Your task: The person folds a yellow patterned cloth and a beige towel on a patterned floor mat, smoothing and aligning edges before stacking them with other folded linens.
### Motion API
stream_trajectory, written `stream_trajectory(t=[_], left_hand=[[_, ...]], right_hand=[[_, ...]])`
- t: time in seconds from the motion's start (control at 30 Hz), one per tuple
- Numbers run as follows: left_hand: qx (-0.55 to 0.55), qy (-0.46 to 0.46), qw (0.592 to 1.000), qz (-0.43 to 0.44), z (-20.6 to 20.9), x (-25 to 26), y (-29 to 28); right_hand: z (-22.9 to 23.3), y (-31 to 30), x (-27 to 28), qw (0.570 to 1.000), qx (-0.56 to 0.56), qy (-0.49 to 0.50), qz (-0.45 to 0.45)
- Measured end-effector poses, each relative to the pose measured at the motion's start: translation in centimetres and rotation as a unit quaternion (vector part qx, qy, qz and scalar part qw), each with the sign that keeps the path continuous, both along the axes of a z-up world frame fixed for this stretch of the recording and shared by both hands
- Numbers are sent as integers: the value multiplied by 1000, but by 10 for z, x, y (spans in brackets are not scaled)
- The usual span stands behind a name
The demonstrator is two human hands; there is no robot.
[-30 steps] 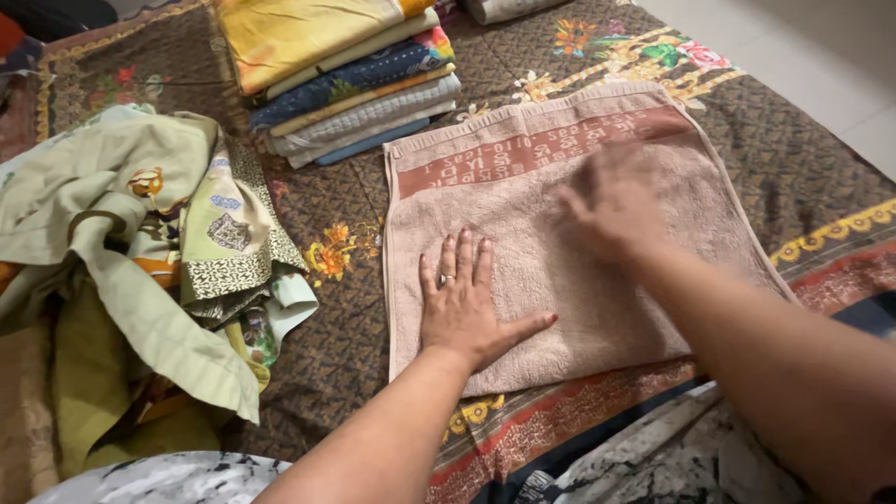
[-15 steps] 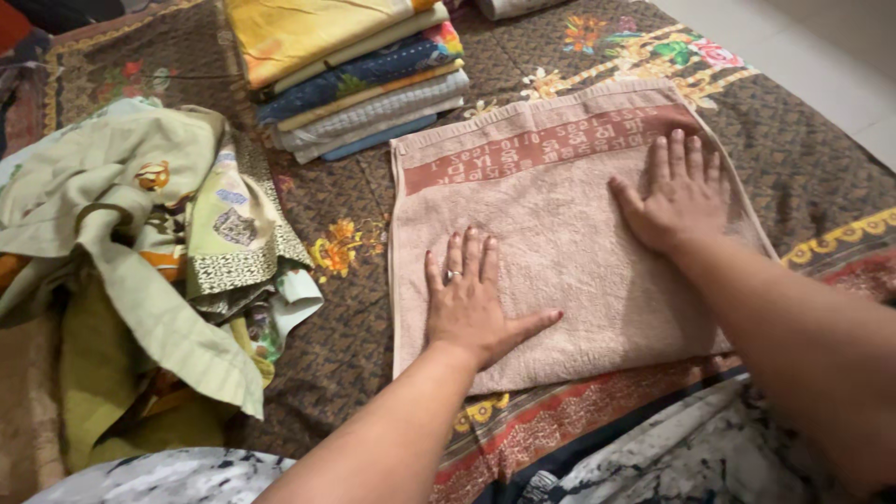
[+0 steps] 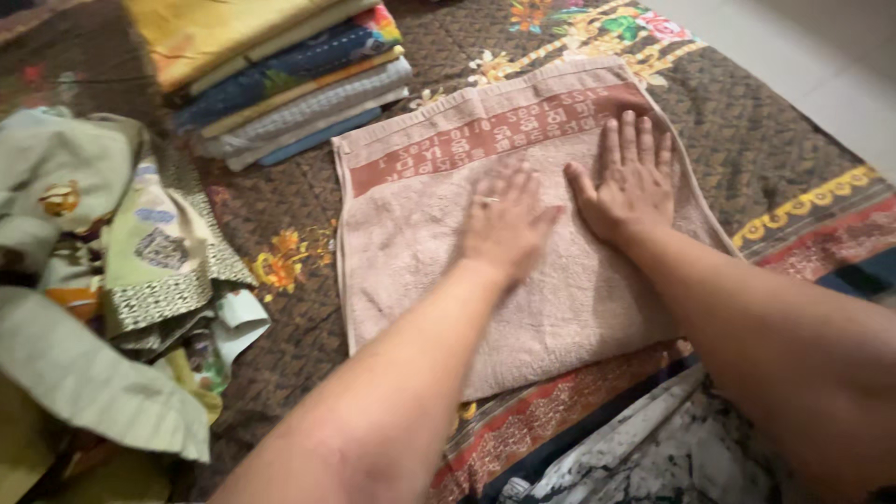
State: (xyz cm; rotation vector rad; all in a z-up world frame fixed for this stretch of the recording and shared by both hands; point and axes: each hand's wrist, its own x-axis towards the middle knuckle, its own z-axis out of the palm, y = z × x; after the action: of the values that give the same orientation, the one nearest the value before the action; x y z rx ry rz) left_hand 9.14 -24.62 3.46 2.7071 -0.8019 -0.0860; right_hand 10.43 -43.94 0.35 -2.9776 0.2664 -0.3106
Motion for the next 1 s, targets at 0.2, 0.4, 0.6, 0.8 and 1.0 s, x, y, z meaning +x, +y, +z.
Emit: stream_trajectory(t=[0.2,0.4,0.6,0.8,1.0], left_hand=[[44,67,979,188,9,30,109],[97,84,948,291,13,44,123],[116,97,928,341,31,64,82],[46,40,997,55,20,47,36],[45,39,975,215,7,66,101]], right_hand=[[4,1,1,1000,0,25,-6],[0,0,0,1000,-1,14,-9],[2,4,-3,1000,5,-13,0],[-5,-1,-1,1000,0,-11,-9],[-2,-3,1,1000,2,10,2]])
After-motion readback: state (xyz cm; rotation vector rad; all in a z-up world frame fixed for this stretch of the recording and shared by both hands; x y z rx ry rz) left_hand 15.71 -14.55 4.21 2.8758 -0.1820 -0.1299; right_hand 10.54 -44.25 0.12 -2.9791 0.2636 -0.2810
